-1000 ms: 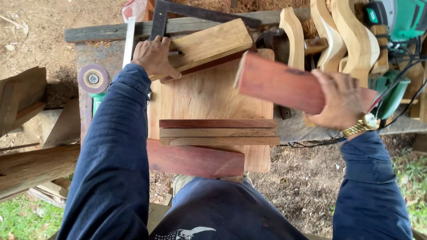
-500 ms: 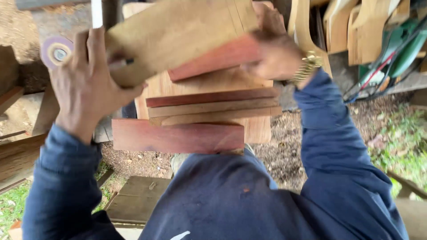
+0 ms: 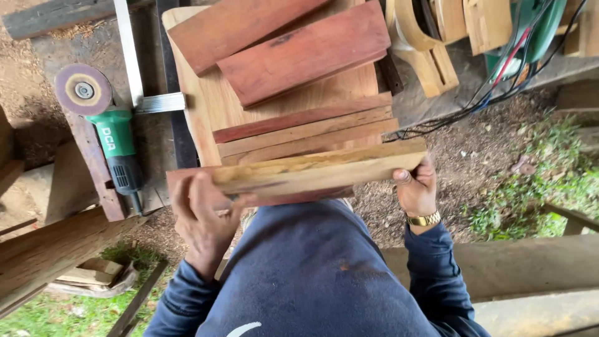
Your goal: Organizing and marking wood blocks on a workbench in a workshop area.
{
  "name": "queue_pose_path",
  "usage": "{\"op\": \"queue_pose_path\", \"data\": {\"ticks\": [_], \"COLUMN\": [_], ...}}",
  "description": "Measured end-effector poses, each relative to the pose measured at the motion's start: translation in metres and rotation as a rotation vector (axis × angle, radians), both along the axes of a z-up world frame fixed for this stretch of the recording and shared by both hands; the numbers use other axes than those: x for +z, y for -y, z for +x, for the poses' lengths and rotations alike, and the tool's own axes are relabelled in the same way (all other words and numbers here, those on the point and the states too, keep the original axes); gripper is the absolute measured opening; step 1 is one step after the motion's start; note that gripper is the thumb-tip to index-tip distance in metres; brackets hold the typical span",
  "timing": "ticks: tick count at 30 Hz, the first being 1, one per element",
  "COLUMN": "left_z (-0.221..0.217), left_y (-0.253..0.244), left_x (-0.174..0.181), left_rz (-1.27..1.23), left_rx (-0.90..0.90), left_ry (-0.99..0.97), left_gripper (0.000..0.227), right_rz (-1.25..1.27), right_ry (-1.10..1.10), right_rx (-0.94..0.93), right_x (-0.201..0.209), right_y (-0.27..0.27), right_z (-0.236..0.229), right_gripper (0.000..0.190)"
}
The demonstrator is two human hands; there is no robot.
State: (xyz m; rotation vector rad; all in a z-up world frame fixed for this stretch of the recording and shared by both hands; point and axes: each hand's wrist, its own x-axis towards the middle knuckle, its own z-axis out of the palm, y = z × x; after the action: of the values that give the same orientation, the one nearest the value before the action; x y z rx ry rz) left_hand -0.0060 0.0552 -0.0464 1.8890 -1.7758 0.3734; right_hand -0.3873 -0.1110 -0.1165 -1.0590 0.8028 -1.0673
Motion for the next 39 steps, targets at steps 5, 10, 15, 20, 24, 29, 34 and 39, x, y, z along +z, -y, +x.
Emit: {"op": "queue_pose_path", "data": {"ticks": [5,10,15,20,24,29,34,39], "left_z": [0.0,0.001,0.008,0.016,0.012,0.013,0.017,0.02], "left_y": [-0.025,-0.013,-0.005,-0.004,0.01,0.018,0.033,0.026], "left_x": [-0.084,-0.065,-0.064,-0.091,-0.068,-0.067,-0.067,-0.078], "left_rz": [0.414,0.251,0.23,0.528,0.392,0.32,0.338,0.438], "left_rx": [0.282,0.16,0.099,0.289,0.19,0.202,0.219,0.277], "left_ry": [-0.648,-0.579,-0.547,-0.486,-0.576,-0.299,-0.239,-0.224], "left_gripper": [0.057,0.048,0.049,0.063,0.085,0.067,0.065,0.046], "right_rz": [-0.112,-0.293,-0.476,-0.353,-0.407,-0.428,-0.36,-0.339], "right_ry": [-0.024,-0.549,-0.714,-0.729,-0.752,-0.695,-0.672,-0.76], "right_rx": [0.004,-0.141,-0.307,-0.409,-0.466,-0.492,-0.491,-0.443], "right_x": [-0.06,-0.034,-0.029,-0.038,-0.036,-0.051,-0.063,-0.071], "right_y": [-0.006,0.004,-0.004,-0.006,-0.008,0.006,0.014,0.015], "right_z": [-0.008,0.021,0.045,0.052,0.063,0.073,0.072,0.059], "right_gripper": [0.046,0.046,0.053,0.059,0.063,0.073,0.067,0.049]}}
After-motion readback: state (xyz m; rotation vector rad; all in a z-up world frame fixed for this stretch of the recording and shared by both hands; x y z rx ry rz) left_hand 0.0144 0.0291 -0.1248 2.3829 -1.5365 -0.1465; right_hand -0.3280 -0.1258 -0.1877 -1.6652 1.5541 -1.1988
